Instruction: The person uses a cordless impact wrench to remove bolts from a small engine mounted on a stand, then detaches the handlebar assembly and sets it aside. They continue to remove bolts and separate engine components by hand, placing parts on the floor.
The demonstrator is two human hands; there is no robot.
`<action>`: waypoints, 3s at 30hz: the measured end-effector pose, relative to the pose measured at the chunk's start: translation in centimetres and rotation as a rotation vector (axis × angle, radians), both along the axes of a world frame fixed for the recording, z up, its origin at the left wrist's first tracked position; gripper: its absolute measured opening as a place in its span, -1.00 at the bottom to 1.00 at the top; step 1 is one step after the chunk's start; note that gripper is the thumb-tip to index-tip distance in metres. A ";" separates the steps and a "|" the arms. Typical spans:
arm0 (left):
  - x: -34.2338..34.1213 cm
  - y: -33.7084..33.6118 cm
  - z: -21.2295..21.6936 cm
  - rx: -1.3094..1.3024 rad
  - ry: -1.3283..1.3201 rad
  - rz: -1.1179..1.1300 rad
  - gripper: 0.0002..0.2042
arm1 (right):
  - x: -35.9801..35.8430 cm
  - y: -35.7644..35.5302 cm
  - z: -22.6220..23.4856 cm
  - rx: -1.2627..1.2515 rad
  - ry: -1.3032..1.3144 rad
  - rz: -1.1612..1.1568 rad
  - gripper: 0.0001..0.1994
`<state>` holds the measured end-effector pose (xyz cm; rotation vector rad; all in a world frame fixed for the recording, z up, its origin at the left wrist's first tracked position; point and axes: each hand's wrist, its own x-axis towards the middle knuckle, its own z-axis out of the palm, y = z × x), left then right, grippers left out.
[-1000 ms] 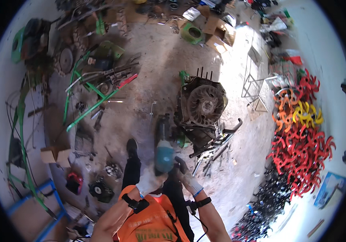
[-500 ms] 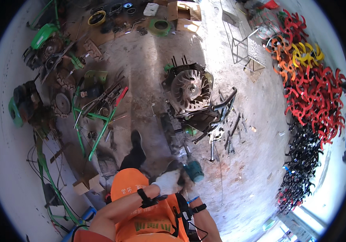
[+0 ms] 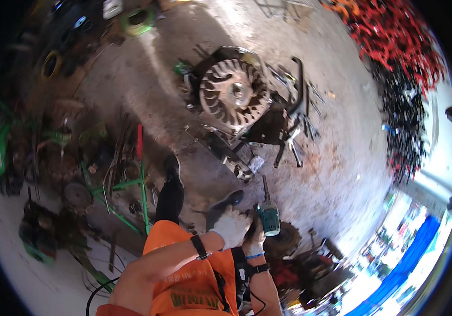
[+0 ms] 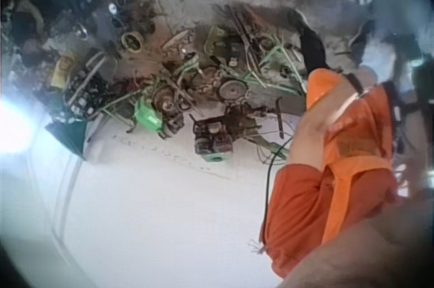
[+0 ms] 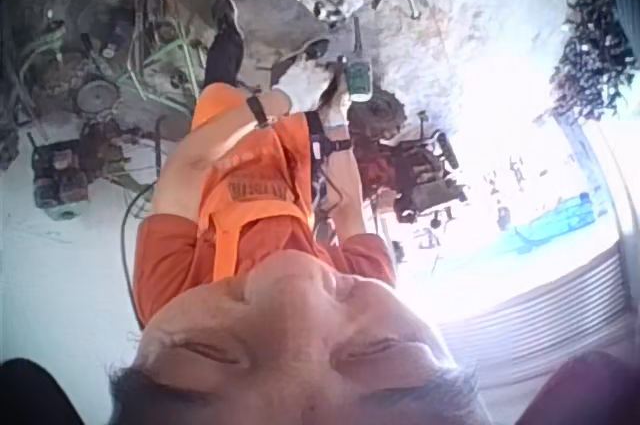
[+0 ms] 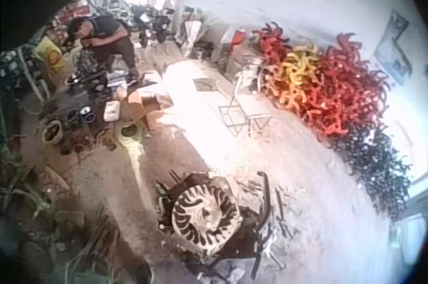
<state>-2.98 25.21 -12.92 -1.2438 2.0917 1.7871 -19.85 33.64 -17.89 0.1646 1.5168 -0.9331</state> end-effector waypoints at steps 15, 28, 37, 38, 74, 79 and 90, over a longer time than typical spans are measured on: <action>12.7 -4.3 -14.0 -0.097 -0.142 0.479 -0.66 | -20.0 8.8 -23.3 0.252 0.718 0.249 -0.61; 12.2 -12.2 -33.0 -0.459 0.283 0.772 -0.79 | -25.8 13.2 -45.9 -0.264 1.022 0.657 -0.51; 10.7 -13.0 -34.7 -0.778 0.298 0.757 -0.84 | -32.5 15.2 -50.9 0.372 0.985 0.205 -0.51; 10.7 -13.0 -34.4 -0.674 0.332 0.798 -0.85 | -32.8 15.4 -51.4 0.139 0.969 0.144 -0.43; 14.1 -12.8 -37.6 -0.872 0.389 0.699 -0.76 | -6.4 -20.2 -17.2 -0.963 -0.227 0.027 -0.33; 14.1 -12.9 -37.8 -1.020 0.459 0.683 -0.81 | -4.9 -23.2 -14.9 -0.877 -0.406 0.112 -0.72; 13.1 -13.0 -39.3 -1.151 0.538 0.629 -0.62 | 4.2 -16.4 -11.2 -0.804 0.497 0.078 -0.69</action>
